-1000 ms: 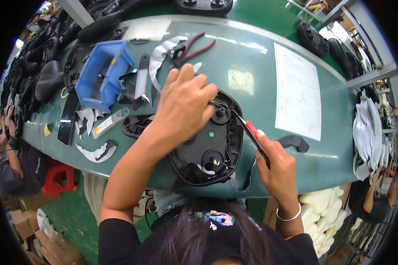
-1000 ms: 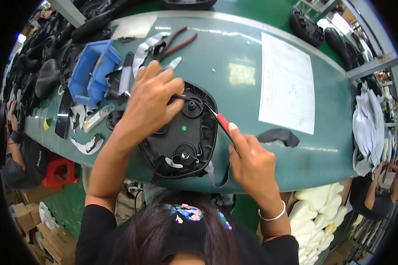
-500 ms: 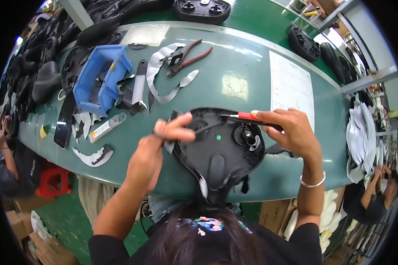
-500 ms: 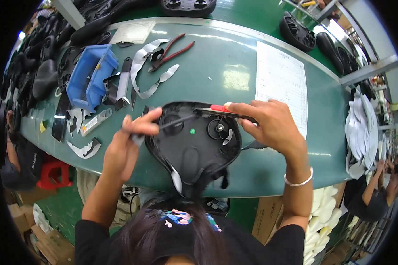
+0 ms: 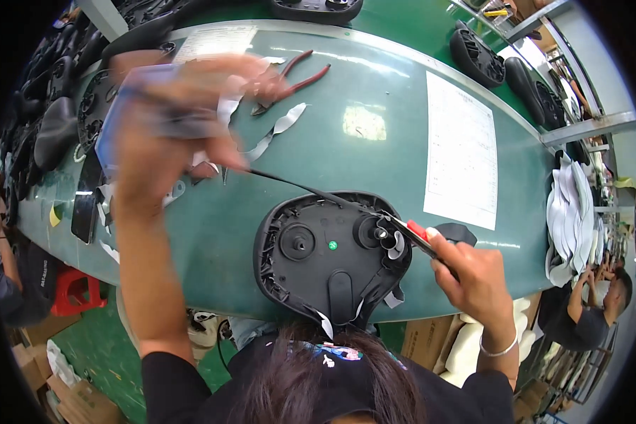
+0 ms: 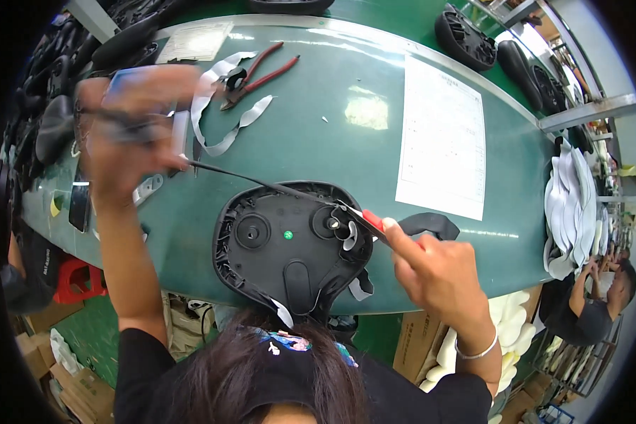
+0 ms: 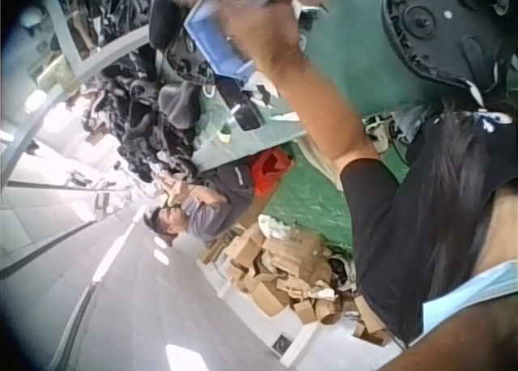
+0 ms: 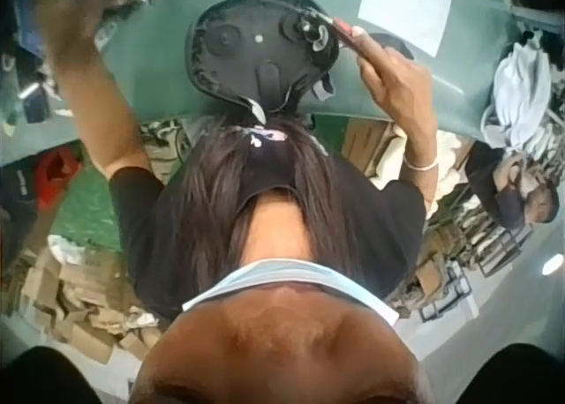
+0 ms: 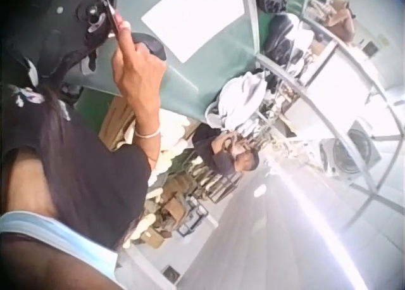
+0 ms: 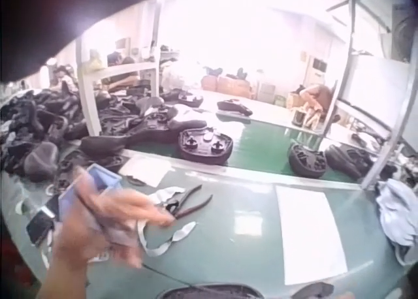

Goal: Trimming excess material from the edges of bicycle seats using a utility knife.

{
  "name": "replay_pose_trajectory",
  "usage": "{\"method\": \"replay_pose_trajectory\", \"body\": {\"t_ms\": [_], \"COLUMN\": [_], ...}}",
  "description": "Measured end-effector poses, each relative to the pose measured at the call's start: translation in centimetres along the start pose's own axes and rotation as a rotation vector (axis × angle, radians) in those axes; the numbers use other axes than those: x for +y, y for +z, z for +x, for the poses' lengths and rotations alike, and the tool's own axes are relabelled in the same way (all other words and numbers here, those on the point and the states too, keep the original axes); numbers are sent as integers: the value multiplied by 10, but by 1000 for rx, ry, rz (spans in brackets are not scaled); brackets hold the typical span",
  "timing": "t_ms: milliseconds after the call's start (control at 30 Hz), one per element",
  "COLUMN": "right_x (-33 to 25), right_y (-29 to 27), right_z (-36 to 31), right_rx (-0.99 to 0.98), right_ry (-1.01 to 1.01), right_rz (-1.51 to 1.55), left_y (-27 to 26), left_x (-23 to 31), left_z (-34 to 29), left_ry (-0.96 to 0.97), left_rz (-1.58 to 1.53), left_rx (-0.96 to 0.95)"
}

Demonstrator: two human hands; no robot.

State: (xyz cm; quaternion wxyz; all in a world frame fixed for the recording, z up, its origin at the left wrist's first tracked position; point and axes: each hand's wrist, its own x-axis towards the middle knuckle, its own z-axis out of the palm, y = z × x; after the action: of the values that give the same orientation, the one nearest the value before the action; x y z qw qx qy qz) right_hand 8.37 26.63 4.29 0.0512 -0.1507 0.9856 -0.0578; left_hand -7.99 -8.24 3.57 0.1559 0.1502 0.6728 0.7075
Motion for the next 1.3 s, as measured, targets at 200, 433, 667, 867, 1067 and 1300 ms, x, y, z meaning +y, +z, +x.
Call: {"method": "replay_pose_trajectory", "body": {"t_ms": [200, 433, 667, 867, 1067, 1300], "right_x": [24, -3, -72, -88, -84, -69], "right_y": [-4, 20, 64, 84, 79, 50], "right_z": [30, -28, -90, -125, -127, -55], "right_rx": [-9, 41, 162, 251, 146, 412], "right_ry": [-124, 42, 577, 607, 492, 396], "right_rz": [313, 109, 859, 1342, 1150, 749], "left_y": [90, 122, 121, 105, 41, 74], "left_x": [-73, -17, 44, 60, 27, -43], "left_z": [70, 96, 75, 21, 1, -30], "left_ry": [1018, 137, 825, 1022, 930, 336], "left_rz": [694, -389, -312, -44, 509, 1133], "left_rx": [-550, 46, 808, 1404, 1313, -222]}}
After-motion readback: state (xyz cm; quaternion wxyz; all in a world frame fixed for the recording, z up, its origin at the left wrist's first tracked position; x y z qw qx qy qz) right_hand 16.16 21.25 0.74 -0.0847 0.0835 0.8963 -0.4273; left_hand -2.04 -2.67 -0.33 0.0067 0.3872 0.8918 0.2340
